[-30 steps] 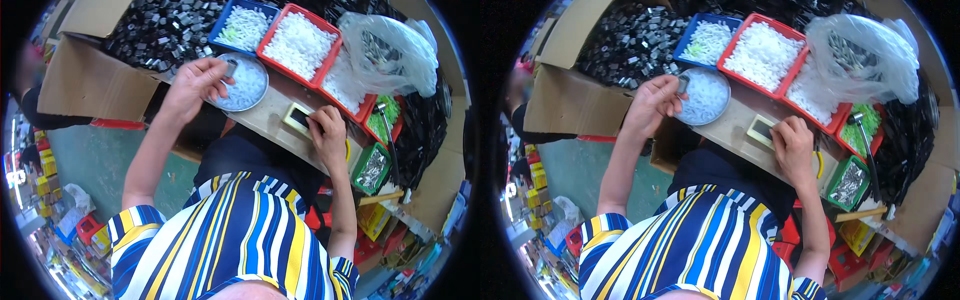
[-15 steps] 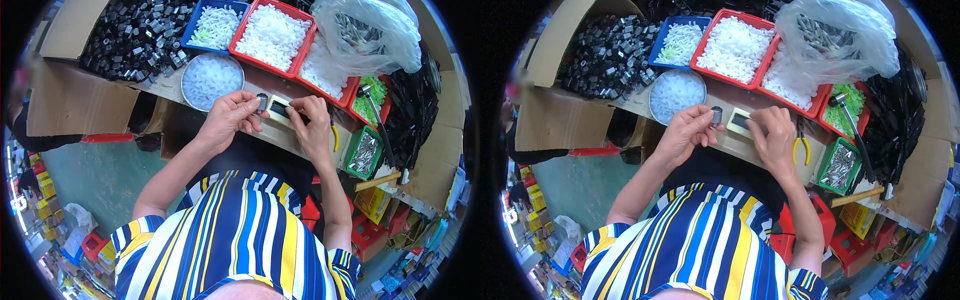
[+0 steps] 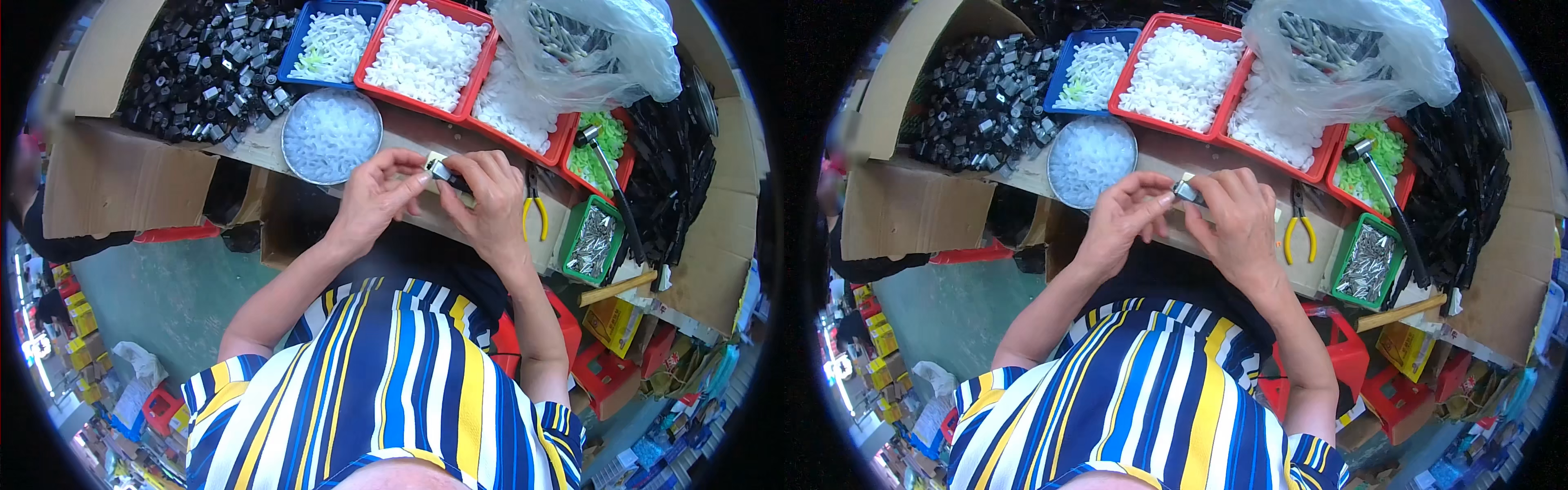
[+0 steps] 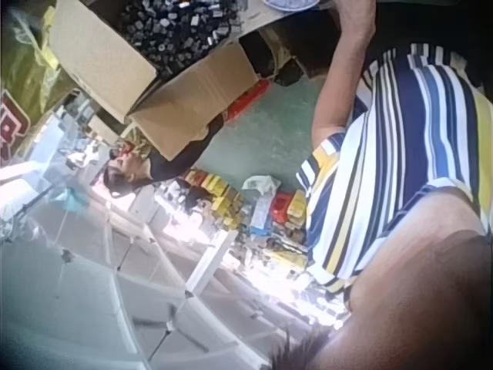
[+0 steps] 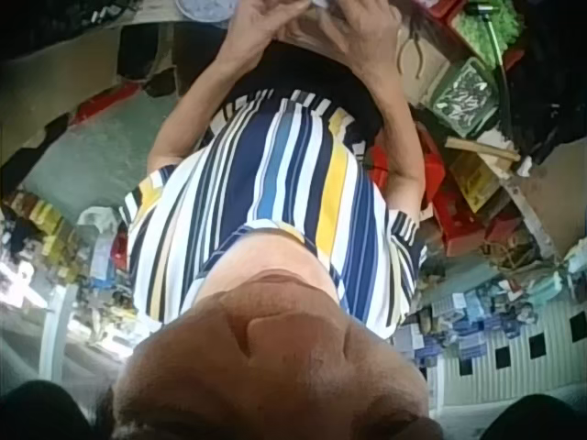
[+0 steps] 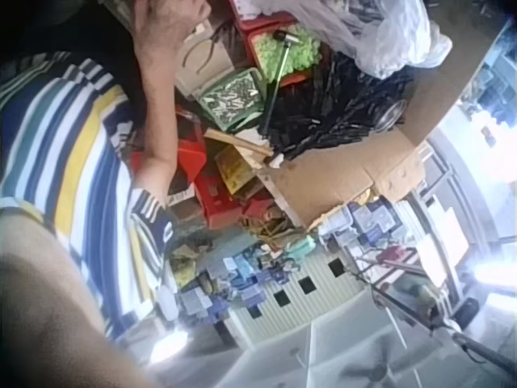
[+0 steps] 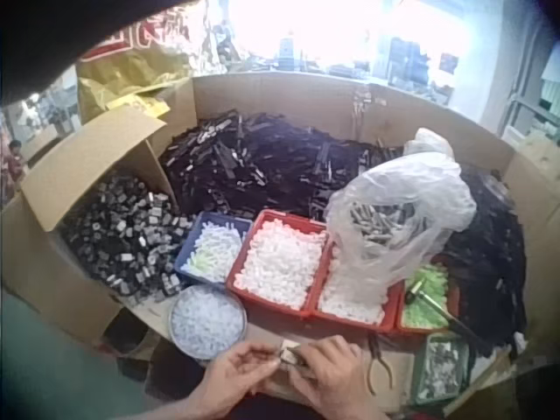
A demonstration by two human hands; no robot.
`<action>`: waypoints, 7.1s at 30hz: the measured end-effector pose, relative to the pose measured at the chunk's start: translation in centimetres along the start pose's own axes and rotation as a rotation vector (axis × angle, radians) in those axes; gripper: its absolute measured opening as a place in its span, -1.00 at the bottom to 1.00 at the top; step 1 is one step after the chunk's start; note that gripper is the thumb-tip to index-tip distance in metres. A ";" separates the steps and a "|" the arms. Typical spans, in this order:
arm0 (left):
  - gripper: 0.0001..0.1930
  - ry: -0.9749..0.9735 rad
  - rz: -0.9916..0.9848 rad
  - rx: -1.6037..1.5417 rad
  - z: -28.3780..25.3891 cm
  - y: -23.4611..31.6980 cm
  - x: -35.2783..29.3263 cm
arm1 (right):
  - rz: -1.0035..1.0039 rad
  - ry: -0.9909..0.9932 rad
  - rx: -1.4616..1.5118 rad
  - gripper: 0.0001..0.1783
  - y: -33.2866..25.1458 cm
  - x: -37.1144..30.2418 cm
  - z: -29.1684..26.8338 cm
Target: Assembling small plastic parts using a jig, hammer, and pliers.
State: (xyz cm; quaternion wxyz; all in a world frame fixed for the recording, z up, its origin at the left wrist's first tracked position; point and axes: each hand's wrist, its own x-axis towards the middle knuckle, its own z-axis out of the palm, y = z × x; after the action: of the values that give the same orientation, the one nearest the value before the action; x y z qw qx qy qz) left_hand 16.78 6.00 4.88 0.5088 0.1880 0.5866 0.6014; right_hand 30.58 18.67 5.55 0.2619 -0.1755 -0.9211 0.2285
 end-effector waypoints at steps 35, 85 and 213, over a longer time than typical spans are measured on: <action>-0.85 0.091 0.473 0.751 1.5 -1.7 3.1 | 0.581 0.203 -0.470 -0.82 7.7 -11.9 -11.8; -0.87 -0.386 -0.091 -0.306 2.6 3.9 7.4 | 0.409 0.234 0.320 -0.84 1.4 -3.3 -7.5; -0.87 -0.453 0.881 1.191 10.0 2.9 15.5 | 0.553 0.436 -0.154 -0.92 7.7 -9.8 -11.5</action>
State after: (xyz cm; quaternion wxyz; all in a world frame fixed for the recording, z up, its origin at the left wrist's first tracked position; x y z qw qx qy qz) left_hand 17.48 24.64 4.17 0.1434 0.7644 0.5636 0.2785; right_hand 46.46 24.50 6.37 0.3665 -0.4817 -0.7759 0.1780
